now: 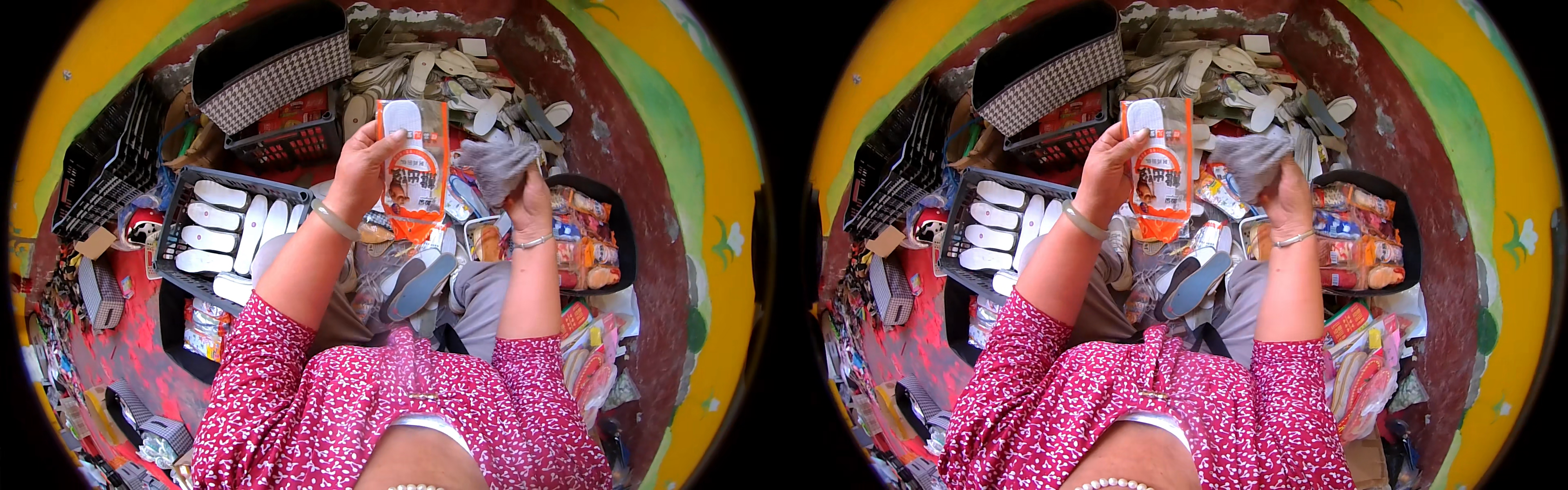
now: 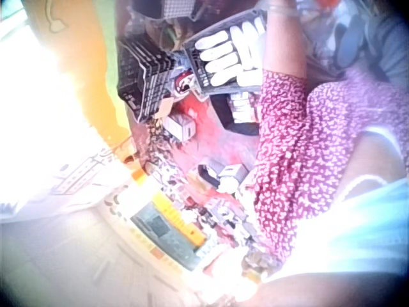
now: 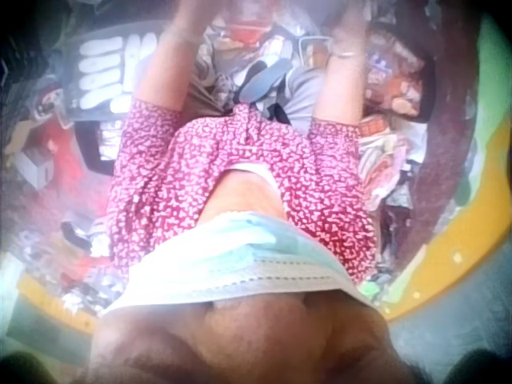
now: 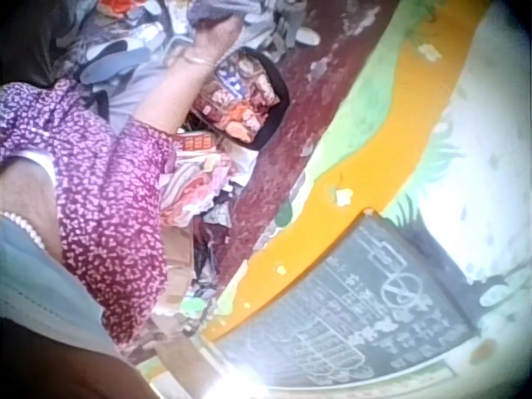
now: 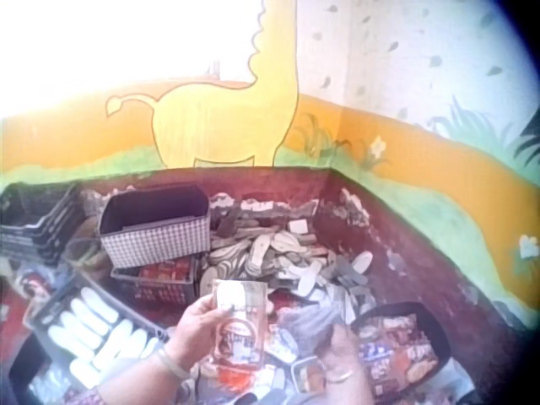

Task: The person picks up shoe insoles from a large pile on the floor, wipes each one with a cloth, and then places them into plastic packaging bags. They organize the packaged insoles into a black plastic crate.

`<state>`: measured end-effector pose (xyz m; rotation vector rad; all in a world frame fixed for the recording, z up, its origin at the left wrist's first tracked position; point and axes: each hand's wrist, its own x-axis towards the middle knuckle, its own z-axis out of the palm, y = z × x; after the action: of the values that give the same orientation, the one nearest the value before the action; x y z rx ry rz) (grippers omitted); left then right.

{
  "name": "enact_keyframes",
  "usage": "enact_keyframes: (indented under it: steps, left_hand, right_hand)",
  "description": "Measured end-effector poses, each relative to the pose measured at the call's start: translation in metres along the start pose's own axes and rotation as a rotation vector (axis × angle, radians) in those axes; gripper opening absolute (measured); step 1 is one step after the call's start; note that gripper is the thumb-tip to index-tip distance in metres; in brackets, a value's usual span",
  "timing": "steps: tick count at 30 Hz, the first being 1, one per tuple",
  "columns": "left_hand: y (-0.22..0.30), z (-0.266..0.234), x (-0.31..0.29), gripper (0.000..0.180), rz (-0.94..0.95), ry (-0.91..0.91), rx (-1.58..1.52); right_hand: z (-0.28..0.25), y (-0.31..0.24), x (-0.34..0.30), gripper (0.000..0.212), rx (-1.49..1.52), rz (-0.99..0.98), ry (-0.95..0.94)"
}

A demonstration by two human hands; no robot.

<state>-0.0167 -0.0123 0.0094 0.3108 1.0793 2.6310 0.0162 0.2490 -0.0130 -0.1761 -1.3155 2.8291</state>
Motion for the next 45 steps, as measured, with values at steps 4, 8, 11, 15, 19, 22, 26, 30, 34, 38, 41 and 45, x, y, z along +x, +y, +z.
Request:
enact_keyframes:
  steps: [4,8,11,15,19,22,26,30,34,38,41,45]
  left_hand:
    - [-0.006,0.002,0.001,0.022,0.006,-0.037,0.064]
    - [-0.021,0.009,-0.003,0.021,0.035,-0.047,0.32]
    - [-0.036,0.017,-0.004,0.015,0.086,-0.032,0.544]
    - [-0.054,0.018,-0.004,0.007,0.145,0.125,0.685]
    - [-0.056,0.018,-0.001,0.005,0.207,0.131,0.42]
    - [-0.053,0.02,-0.003,0.005,0.16,0.197,0.294]
    - [-0.05,0.017,0.001,0.006,0.202,0.26,0.26]
    - [-0.053,0.018,0.004,0.007,0.298,0.283,0.186]
    - [-0.047,0.015,0.01,0.007,0.344,0.318,0.187]
    - [-0.044,0.022,0.014,0.007,0.368,0.406,0.154]
    - [-0.037,0.02,0.011,0.009,0.291,0.438,0.195]
    - [-0.033,0.022,0.006,0.009,0.278,0.443,0.202]
  right_hand:
    - [0.016,0.001,-0.01,0.057,-0.127,0.14,-0.302]
    - [0.041,0.02,-0.01,0.067,-0.115,0.087,-0.402]
    - [0.038,0.041,-0.012,0.057,-0.204,0.104,-0.35]
    - [0.048,0.049,-0.014,0.033,-0.321,0.171,-0.247]
    - [0.039,0.058,-0.011,0.02,-0.369,0.28,-0.311]
    - [0.045,0.059,-0.016,0.021,-0.384,0.331,-0.317]
    - [0.047,0.068,-0.02,0.02,-0.343,0.356,-0.302]
    - [0.043,0.07,-0.021,0.021,-0.287,0.416,-0.331]
    - [0.051,0.076,-0.029,0.021,-0.191,0.356,-0.326]
    - [0.046,0.084,-0.03,0.021,-0.186,0.33,-0.299]
    - [0.052,0.08,-0.032,0.021,-0.197,0.322,-0.28]
    - [0.051,0.077,-0.034,0.019,-0.239,0.302,-0.286]
